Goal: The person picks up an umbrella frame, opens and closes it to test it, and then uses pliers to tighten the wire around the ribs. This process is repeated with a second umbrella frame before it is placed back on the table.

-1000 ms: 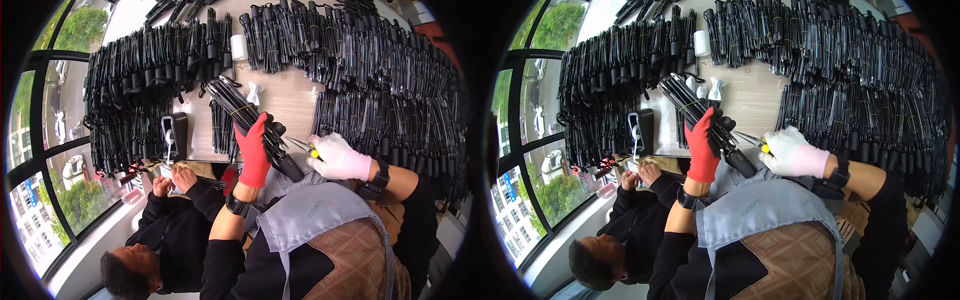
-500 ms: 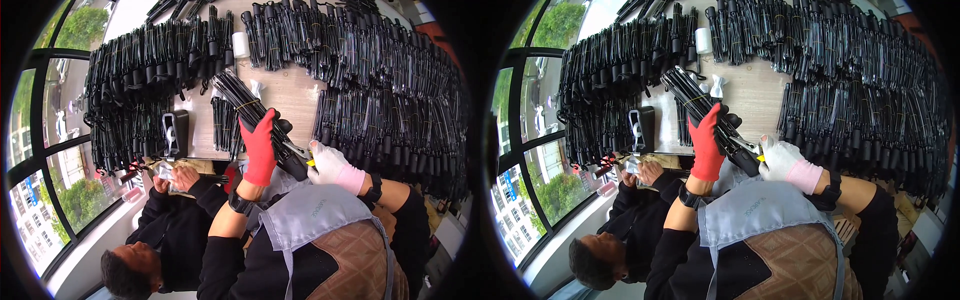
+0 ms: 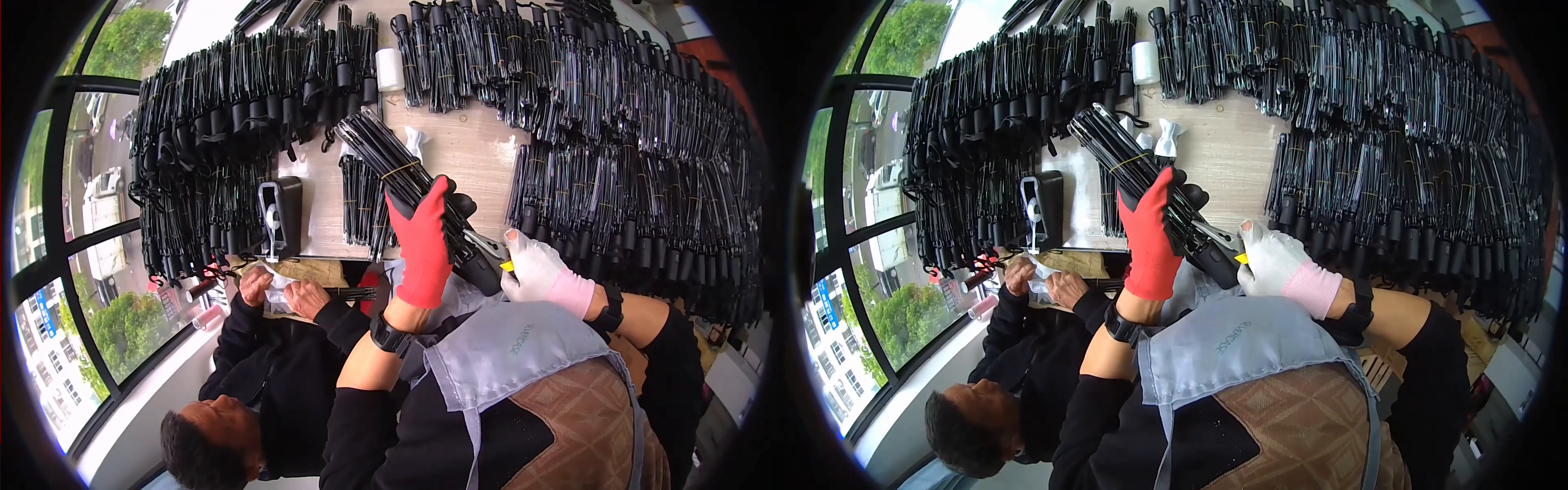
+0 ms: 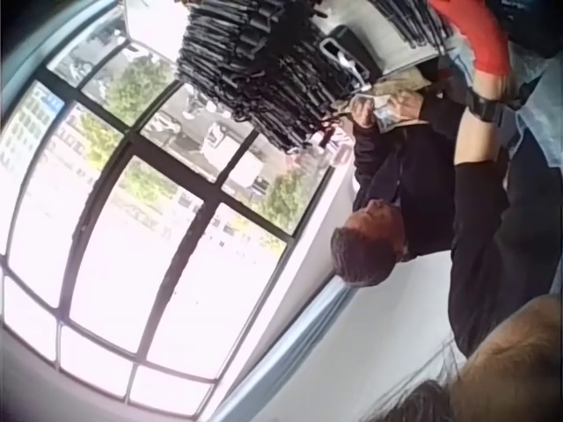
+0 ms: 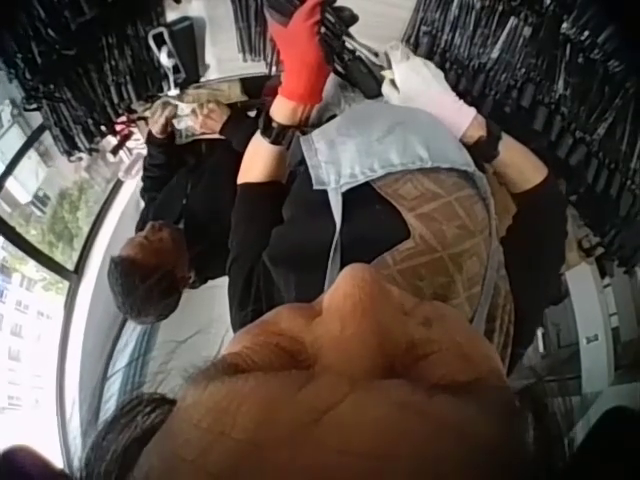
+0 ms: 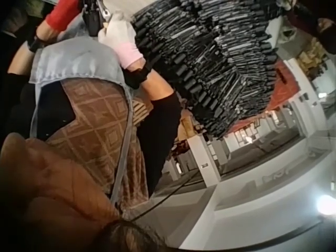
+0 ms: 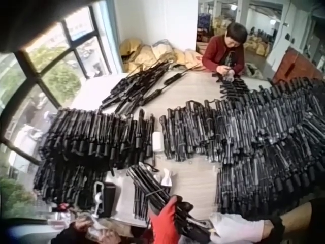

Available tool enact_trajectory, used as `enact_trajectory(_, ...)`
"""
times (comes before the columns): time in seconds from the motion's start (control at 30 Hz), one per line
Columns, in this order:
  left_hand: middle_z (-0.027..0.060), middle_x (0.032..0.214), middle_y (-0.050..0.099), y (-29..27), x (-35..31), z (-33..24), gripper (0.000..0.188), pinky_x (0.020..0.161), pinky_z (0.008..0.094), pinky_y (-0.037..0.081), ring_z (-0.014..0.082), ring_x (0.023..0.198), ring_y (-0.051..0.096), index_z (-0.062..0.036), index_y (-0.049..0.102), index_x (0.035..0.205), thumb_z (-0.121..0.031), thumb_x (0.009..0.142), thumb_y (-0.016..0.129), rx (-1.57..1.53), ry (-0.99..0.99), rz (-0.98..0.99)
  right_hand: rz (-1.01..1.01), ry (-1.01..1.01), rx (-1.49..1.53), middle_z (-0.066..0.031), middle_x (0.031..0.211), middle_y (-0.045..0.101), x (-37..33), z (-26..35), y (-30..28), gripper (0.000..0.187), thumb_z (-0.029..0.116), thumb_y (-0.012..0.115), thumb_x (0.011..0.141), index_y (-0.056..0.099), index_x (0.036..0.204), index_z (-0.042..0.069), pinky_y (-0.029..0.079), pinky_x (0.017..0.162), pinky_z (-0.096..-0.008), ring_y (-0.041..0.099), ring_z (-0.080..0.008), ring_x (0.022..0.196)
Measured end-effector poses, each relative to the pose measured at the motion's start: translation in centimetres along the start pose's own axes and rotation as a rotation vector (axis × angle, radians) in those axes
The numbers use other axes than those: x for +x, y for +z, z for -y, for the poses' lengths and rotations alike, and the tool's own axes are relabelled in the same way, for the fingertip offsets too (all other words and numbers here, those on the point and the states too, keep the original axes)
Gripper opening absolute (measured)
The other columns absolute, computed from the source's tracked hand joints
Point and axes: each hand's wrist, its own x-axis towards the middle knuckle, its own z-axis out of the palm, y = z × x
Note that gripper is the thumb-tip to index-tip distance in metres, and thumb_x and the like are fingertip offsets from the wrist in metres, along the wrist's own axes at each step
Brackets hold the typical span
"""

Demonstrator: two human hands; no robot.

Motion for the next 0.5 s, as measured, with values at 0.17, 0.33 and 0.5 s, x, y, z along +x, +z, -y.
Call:
enact_trajectory(0.17, 0.0063, 0.085, 0.062, -0.01, -0.12, -0.13, 0.03, 0.049, 0.0272, 0.049, 0.018, 0.062, 0.065, -0.0073, 0.046, 0.11, -0.006, 0.087, 0.065, 0.005, -0.053, 0.002, -0.011, -0.015, -0.024, -0.0285, 0.093, 0.055, -0.19, -0.01, 0.04, 0.045, 0.012, 0.061, 0.075, 0.038, 0.109, -0.006, 0.049, 0.069, -0.0523, 0.061, -0.0454, 0.079)
enact_trajectory(0.33, 0.0071, 0.085, 0.063, -0.2, 0.06, 0.58, 0.02, 0.047, 0.0312, 0.053, 0.0217, 0.066, 0.067, -0.0051, 0.055, 0.104, -0.012, 0.089, 0.064, 0.048, 0.009, -0.008, -0.022, -0.027, -0.025, -0.0286, 0.093, 0.055, -0.24, 0.19, 0.05, 0.045, 0.012, 0.061, 0.075, 0.038, 0.109, -0.006, 0.049, 0.068, -0.0519, 0.061, -0.0456, 0.079)
enact_trajectory(0.5, 0.0065, 0.085, 0.063, -0.16, 0.0, 0.6, 0.019, 0.046, 0.031, 0.053, 0.0215, 0.066, 0.068, -0.0053, 0.055, 0.103, -0.012, 0.089, 0.064, 0.035, -0.008, -0.012, -0.009, -0.019, -0.017, -0.0291, 0.093, 0.055, -0.23, 0.14, 0.21, 0.046, 0.013, 0.06, 0.074, 0.038, 0.11, -0.007, 0.049, 0.068, -0.0523, 0.061, -0.0459, 0.078)
